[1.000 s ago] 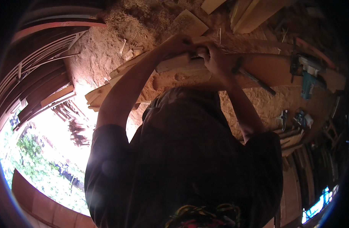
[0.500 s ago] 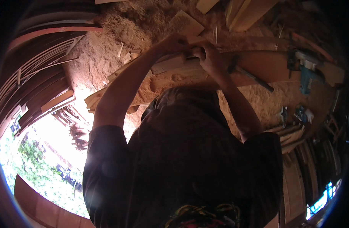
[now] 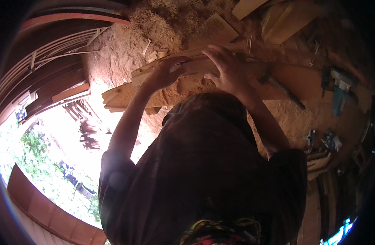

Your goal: The person selects a wooden plank from a pile, positions it on a workbench, and uses a circular saw to cut the plank. The person handles the wood and saw with both hands, guiding the saw along the plank to complete the cut.

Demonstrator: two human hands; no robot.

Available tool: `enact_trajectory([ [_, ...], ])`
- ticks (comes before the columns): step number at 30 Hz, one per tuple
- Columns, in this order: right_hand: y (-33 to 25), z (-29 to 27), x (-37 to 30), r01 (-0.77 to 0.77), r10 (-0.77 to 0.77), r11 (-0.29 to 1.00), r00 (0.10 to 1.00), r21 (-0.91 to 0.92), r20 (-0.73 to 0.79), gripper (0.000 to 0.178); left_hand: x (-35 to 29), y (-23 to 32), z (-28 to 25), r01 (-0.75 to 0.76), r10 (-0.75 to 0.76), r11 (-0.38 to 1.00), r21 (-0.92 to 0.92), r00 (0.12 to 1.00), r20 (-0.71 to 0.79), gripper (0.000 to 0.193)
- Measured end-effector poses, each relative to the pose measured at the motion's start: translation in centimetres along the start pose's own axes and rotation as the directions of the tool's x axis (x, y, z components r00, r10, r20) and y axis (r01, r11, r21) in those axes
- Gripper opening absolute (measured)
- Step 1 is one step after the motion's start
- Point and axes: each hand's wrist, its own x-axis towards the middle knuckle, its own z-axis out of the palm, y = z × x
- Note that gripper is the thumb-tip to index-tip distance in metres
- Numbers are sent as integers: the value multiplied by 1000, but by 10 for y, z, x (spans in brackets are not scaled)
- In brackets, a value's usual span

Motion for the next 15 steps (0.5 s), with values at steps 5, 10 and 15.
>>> enact_trajectory([
  [5,-23,4,23,27,25,966,980,-259,195,69,-6,-2,5,1,-2,1000,-11,996,-87,34],
  [10,-21,14,41,24,130,908,933,-418,336,65,-8,-2,-3,41,-43,999,-26,997,-68,34],
  [15,-19,15,51,4,210,904,867,-428,452,65,-6,-3,0,159,-159,987,-7,985,-60,35],
])
